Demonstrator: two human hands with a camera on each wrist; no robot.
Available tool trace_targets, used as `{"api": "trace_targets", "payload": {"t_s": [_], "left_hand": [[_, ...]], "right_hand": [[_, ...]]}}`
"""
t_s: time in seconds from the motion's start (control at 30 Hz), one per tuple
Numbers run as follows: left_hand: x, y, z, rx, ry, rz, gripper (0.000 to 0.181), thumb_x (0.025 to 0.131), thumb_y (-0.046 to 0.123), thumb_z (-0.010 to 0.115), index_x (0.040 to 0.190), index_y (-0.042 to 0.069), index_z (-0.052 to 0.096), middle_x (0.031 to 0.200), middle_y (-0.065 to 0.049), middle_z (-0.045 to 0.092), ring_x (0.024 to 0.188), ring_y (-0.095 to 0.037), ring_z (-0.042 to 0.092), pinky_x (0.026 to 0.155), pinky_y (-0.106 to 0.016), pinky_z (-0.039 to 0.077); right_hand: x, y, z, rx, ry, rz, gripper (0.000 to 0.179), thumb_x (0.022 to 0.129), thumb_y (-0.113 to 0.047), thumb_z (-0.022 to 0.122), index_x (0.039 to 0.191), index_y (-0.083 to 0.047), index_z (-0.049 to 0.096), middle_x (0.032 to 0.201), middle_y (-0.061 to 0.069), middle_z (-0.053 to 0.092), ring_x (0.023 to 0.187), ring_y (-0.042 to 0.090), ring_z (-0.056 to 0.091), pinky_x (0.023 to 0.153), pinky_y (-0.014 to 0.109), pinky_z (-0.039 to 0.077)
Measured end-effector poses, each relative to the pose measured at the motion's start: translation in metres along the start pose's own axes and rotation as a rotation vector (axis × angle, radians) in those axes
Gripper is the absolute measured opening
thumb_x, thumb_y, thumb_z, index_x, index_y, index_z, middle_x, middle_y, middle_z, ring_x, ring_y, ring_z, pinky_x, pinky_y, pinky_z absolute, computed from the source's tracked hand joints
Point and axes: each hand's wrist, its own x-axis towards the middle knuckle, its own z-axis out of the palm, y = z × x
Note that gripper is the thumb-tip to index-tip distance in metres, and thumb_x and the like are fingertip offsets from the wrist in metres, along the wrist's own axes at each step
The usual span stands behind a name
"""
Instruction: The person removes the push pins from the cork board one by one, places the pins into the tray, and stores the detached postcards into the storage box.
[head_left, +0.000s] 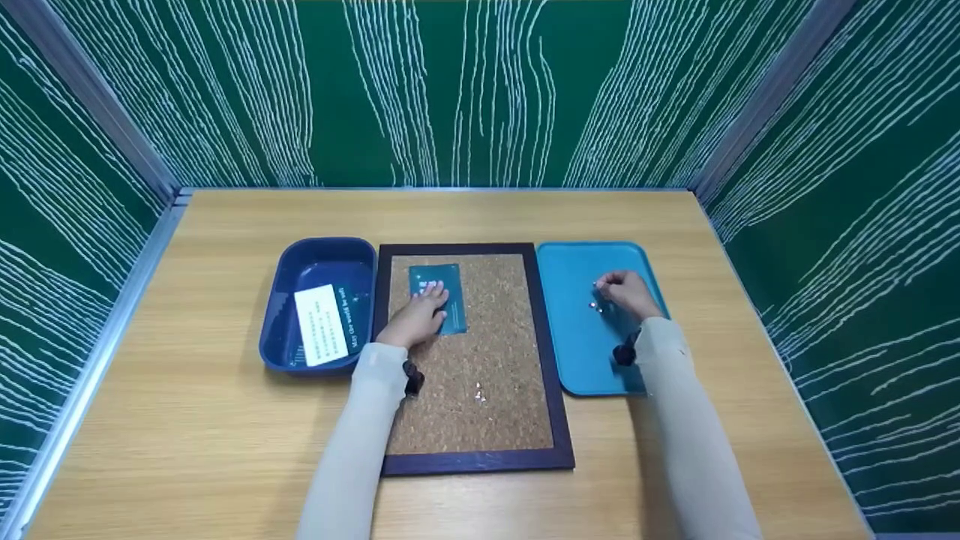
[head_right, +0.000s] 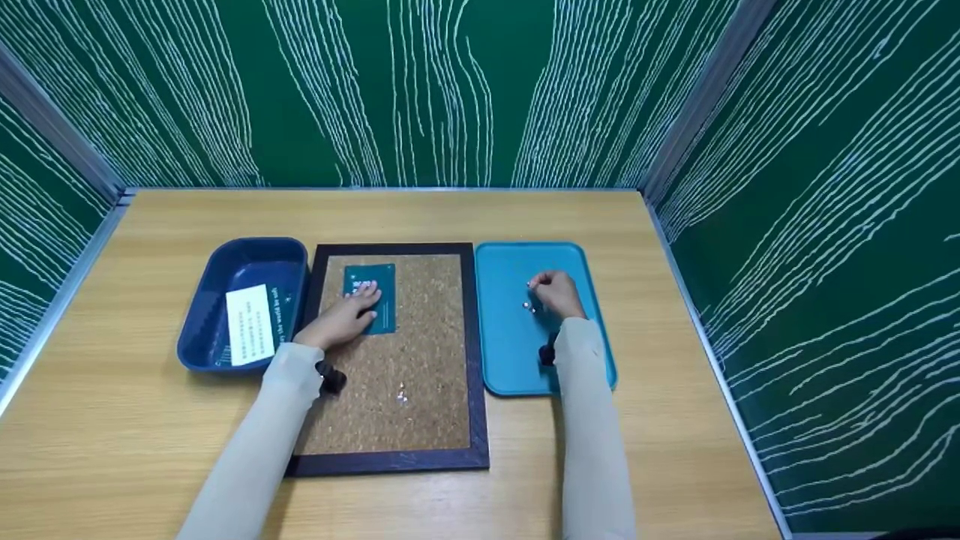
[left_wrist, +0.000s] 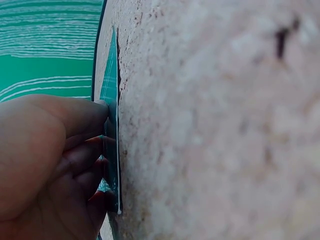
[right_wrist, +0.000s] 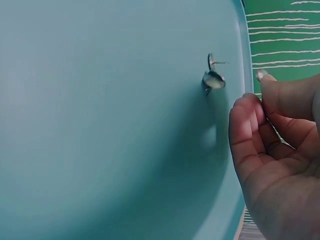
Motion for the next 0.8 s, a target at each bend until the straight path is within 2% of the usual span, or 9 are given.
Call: {"api": "trace_targets", "payload": {"t_s": [0.27, 0.8], "left_hand": [[0.000, 0.000, 0.000, -0.001, -0.005, -0.010, 0.050, 0.104, 0.022, 0.040, 0.150, 0.006, 0.030, 0.161, -0.010, 0.015, 0.150, -0.025, 0.009, 0.123, -0.039, 0.008], [0.000, -0.001, 0.001, -0.016, -0.010, -0.013, 0.050, 0.104, 0.022, 0.040, 0.150, 0.007, 0.029, 0.161, -0.008, 0.015, 0.150, -0.024, 0.009, 0.123, -0.040, 0.008]], "right_hand": [[-0.003, 0.005, -0.002, -0.028, -0.030, 0.020, 0.024, 0.099, -0.022, 0.048, 0.109, -0.003, 0.057, 0.102, 0.009, 0.054, 0.093, 0.024, 0.050, 0.079, 0.031, 0.042], [-0.004, 0.014, -0.001, -0.089, -0.039, 0.010, 0.024, 0.098, -0.024, 0.049, 0.106, -0.004, 0.059, 0.101, 0.009, 0.055, 0.089, 0.024, 0.051, 0.075, 0.031, 0.043]]}}
